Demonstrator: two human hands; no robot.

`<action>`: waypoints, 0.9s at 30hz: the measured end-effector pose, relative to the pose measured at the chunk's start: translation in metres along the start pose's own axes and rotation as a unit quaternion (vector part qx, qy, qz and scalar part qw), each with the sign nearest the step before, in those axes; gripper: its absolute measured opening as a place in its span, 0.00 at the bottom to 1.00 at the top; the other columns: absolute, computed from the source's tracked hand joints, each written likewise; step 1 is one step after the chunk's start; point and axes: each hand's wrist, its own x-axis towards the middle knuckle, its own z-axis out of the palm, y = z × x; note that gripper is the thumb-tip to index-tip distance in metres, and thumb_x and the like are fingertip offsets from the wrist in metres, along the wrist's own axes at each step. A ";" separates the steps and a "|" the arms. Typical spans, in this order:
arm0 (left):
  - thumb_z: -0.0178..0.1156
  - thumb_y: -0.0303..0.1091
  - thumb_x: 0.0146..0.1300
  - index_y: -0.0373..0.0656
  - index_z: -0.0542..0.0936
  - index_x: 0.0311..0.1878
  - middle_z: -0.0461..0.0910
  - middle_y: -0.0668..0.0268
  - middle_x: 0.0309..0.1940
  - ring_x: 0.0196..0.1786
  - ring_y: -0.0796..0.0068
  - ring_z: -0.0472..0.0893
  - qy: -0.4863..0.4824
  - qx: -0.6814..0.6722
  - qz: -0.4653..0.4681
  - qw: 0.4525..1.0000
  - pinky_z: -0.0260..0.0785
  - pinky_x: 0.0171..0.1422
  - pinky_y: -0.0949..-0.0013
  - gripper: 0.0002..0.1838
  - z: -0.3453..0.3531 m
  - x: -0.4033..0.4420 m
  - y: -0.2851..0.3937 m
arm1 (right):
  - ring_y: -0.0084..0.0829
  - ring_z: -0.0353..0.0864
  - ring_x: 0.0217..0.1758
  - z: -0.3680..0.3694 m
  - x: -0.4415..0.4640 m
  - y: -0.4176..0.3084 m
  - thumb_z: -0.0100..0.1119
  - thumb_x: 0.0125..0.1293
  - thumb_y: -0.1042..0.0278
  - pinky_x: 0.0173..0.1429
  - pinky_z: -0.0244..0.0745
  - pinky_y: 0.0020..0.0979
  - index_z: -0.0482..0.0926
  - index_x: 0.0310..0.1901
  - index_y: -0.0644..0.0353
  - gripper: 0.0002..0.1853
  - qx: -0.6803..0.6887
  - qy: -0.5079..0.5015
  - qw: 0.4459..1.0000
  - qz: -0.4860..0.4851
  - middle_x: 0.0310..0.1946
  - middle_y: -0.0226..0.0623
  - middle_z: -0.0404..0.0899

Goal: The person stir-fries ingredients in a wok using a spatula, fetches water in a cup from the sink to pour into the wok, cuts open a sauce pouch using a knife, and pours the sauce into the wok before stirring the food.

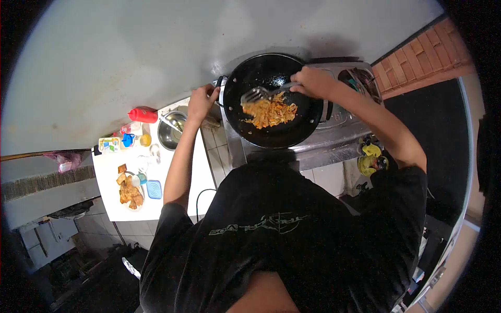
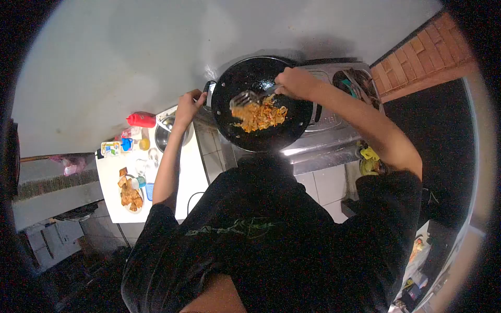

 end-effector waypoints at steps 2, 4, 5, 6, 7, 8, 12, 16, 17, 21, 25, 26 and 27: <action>0.57 0.47 0.65 0.37 0.82 0.36 0.82 0.53 0.29 0.33 0.51 0.81 -0.004 0.006 -0.002 1.000 0.72 0.40 0.57 0.19 0.000 -0.001 -0.002 | 0.54 0.83 0.38 -0.012 -0.009 -0.014 0.60 0.63 0.56 0.43 0.79 0.49 0.81 0.35 0.64 0.16 -0.030 0.019 0.999 0.009 0.32 0.53 0.81; 0.57 0.47 0.65 0.36 0.82 0.36 0.82 0.53 0.28 0.33 0.51 0.81 -0.003 0.003 -0.002 1.000 0.72 0.40 0.57 0.19 0.001 -0.001 -0.001 | 0.53 0.81 0.40 -0.037 -0.024 -0.033 0.57 0.65 0.62 0.44 0.77 0.47 0.81 0.38 0.63 0.12 -0.087 0.061 0.994 0.041 0.30 0.51 0.80; 0.57 0.47 0.65 0.36 0.82 0.35 0.82 0.53 0.28 0.32 0.51 0.81 -0.001 0.002 0.003 1.000 0.72 0.40 0.57 0.20 0.001 -0.001 -0.001 | 0.53 0.81 0.40 -0.047 -0.025 -0.036 0.57 0.65 0.62 0.44 0.77 0.47 0.81 0.38 0.63 0.12 -0.085 0.059 0.994 0.042 0.30 0.51 0.80; 0.57 0.47 0.65 0.36 0.82 0.35 0.82 0.53 0.28 0.32 0.51 0.81 -0.002 0.002 0.004 1.000 0.72 0.40 0.57 0.20 0.002 -0.001 -0.001 | 0.52 0.82 0.41 -0.056 -0.025 -0.037 0.56 0.64 0.66 0.45 0.79 0.46 0.81 0.36 0.64 0.10 -0.120 0.057 0.988 0.073 0.32 0.52 0.80; 0.57 0.47 0.65 0.36 0.82 0.35 0.82 0.52 0.28 0.32 0.50 0.81 0.000 -0.003 0.000 1.000 0.72 0.40 0.57 0.20 0.002 -0.001 -0.001 | 0.51 0.83 0.41 -0.064 -0.025 -0.038 0.55 0.63 0.70 0.45 0.80 0.45 0.81 0.35 0.64 0.08 -0.155 0.055 0.981 0.105 0.33 0.53 0.81; 0.58 0.47 0.65 0.36 0.82 0.34 0.82 0.52 0.28 0.32 0.50 0.81 0.003 -0.007 -0.003 1.000 0.72 0.40 0.57 0.20 0.002 0.000 0.000 | 0.48 0.84 0.44 -0.072 -0.019 -0.038 0.55 0.62 0.73 0.46 0.80 0.44 0.82 0.38 0.64 0.07 -0.137 0.000 0.981 0.137 0.36 0.54 0.82; 0.58 0.47 0.64 0.36 0.82 0.34 0.82 0.52 0.27 0.32 0.50 0.81 0.010 -0.006 0.002 1.000 0.72 0.40 0.57 0.20 0.005 0.002 -0.002 | 0.49 0.83 0.45 -0.027 0.010 -0.005 0.57 0.60 0.72 0.46 0.80 0.44 0.82 0.41 0.64 0.10 -0.133 -0.050 0.972 0.185 0.40 0.54 0.82; 0.59 0.46 0.64 0.36 0.82 0.33 0.82 0.53 0.27 0.32 0.51 0.82 0.014 -0.015 0.011 1.000 0.72 0.40 0.57 0.19 0.007 0.003 -0.007 | 0.54 0.82 0.45 0.009 -0.001 -0.002 0.58 0.62 0.66 0.48 0.79 0.44 0.82 0.41 0.65 0.12 0.058 -0.099 0.980 0.163 0.43 0.56 0.81; 0.59 0.46 0.64 0.36 0.82 0.33 0.82 0.53 0.27 0.32 0.51 0.82 0.017 -0.014 0.009 1.000 0.72 0.39 0.57 0.19 0.008 0.002 -0.008 | 0.55 0.82 0.46 0.011 -0.012 -0.015 0.58 0.62 0.64 0.48 0.78 0.44 0.82 0.40 0.66 0.13 0.118 -0.080 0.973 0.180 0.42 0.58 0.81; 0.59 0.47 0.64 0.37 0.82 0.33 0.82 0.52 0.26 0.31 0.51 0.81 0.024 -0.021 0.025 0.999 0.72 0.39 0.57 0.19 0.009 0.004 -0.011 | 0.54 0.83 0.35 0.025 -0.065 -0.074 0.54 0.67 0.61 0.40 0.79 0.47 0.78 0.49 0.64 0.16 0.064 0.017 0.981 0.184 0.27 0.54 0.80; 0.59 0.47 0.64 0.37 0.82 0.33 0.82 0.52 0.26 0.32 0.51 0.82 0.012 -0.025 0.018 0.999 0.72 0.39 0.57 0.19 0.008 0.004 -0.012 | 0.43 0.83 0.25 0.017 -0.118 -0.148 0.49 0.70 0.63 0.30 0.79 0.41 0.73 0.53 0.67 0.17 -0.061 0.069 0.986 0.142 0.22 0.42 0.79; 0.59 0.47 0.64 0.38 0.83 0.34 0.82 0.52 0.27 0.32 0.51 0.82 0.010 -0.030 0.012 0.999 0.73 0.40 0.57 0.19 0.009 0.004 -0.013 | 0.39 0.83 0.23 0.018 -0.124 -0.156 0.49 0.70 0.64 0.27 0.79 0.38 0.72 0.54 0.68 0.17 -0.097 0.083 0.983 0.129 0.21 0.40 0.79; 0.59 0.47 0.63 0.38 0.83 0.34 0.82 0.52 0.27 0.33 0.51 0.82 0.009 -0.035 0.007 0.999 0.73 0.40 0.57 0.18 0.009 0.005 -0.013 | 0.39 0.83 0.23 0.029 -0.125 -0.155 0.49 0.70 0.64 0.27 0.79 0.38 0.72 0.54 0.68 0.17 -0.097 0.083 0.983 0.134 0.21 0.40 0.79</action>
